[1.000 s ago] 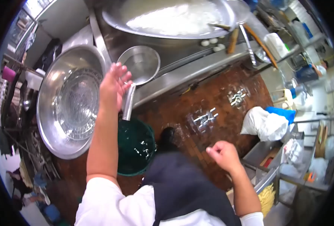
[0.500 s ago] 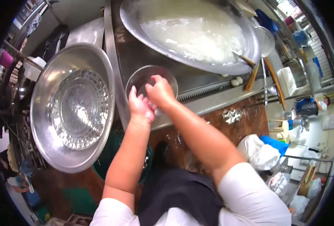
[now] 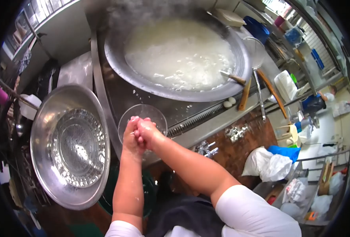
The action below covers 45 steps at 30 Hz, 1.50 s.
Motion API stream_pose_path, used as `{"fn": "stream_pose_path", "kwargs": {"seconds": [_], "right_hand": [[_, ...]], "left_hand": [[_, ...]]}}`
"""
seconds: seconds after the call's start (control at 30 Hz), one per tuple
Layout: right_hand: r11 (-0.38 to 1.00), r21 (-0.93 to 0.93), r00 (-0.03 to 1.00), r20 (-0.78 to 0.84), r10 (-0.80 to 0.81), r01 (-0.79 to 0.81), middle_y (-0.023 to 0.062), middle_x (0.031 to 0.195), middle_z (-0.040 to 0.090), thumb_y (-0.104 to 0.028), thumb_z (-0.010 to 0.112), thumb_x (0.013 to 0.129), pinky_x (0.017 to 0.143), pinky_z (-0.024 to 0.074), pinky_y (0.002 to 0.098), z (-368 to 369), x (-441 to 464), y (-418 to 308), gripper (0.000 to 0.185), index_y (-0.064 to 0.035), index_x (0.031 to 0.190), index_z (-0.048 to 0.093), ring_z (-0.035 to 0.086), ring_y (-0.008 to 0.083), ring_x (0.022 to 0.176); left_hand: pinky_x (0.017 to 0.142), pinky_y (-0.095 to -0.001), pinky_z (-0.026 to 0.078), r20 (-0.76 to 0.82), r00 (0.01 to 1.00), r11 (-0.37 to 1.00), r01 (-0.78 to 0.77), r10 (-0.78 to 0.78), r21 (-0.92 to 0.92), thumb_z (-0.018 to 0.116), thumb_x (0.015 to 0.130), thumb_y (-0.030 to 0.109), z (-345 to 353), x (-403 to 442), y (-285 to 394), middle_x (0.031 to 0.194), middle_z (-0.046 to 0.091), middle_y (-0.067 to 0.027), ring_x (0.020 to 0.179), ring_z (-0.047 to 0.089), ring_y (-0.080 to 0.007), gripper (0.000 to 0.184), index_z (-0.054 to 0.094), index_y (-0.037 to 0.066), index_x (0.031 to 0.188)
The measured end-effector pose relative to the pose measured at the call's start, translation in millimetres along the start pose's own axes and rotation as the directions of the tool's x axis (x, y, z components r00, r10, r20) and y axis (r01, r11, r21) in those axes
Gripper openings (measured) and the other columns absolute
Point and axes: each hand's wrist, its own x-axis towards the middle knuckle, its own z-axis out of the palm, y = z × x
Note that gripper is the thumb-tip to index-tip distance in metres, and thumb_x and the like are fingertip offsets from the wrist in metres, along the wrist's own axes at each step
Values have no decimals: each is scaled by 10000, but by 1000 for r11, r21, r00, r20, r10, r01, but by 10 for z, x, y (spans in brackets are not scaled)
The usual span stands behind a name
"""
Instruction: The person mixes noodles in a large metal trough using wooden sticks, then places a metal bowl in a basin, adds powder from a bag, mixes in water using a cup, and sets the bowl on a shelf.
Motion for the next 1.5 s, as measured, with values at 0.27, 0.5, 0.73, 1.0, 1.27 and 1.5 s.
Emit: {"fn": "stream_pose_path", "kwargs": {"seconds": [0.27,0.5,0.73,1.0,1.27,1.5], "right_hand": [[154,-905,712,196,-675,396,197,965,668,-371,534,899,789,495,502,-1102,-848,484,341,-64,988,655,635,397,878],[182,-952,805,-307,-508,-248,149,1030,666,-397,666,793,838,514,447,-3264,-2276,1898,399,-103,1063,681,634,347,979],[572,-594,600,-772,-209,-566,155,850,706,-360,711,752,758,523,405,-5034,-3350,3918,347,-57,920,714,689,306,809],[901,45,642,-686,342,-431,49,727,592,-271,652,865,468,458,350,-5299,-3555,4685,209,-68,903,619,579,191,564],[790,-460,630,-767,-124,-405,230,933,677,-389,627,762,836,488,446,-5674,-3379,4499,398,-13,863,710,642,404,921],[870,-330,512,-852,-108,-366,176,935,699,-438,618,798,801,505,429,-5405,-3408,4326,397,-72,901,730,663,336,907]], "left_hand": [[641,-310,508,56,988,848,-152,143,508,530,846,15,450,-221,-689,726,624,-114,683,619,-192,109,532,72,753],[498,-269,350,508,841,287,-448,-186,847,413,636,-136,198,-342,-1598,603,529,-14,573,465,-99,232,528,60,588],[922,-419,475,-141,925,-609,-113,-354,785,628,786,592,68,-578,-1742,1133,666,-145,1080,620,-313,628,633,85,1157],[886,-427,500,-267,932,-761,-15,-246,649,629,785,517,-2249,-916,-2154,1087,670,-222,1032,635,-368,565,708,-7,981],[814,-373,523,-599,799,-617,496,48,611,722,749,428,-1831,-1672,-2171,948,714,-152,873,679,-262,465,731,18,969],[665,-322,507,-102,983,-565,-1,-151,825,777,752,169,-1002,-1431,-2316,733,672,-62,697,607,-138,201,628,41,711]]}}
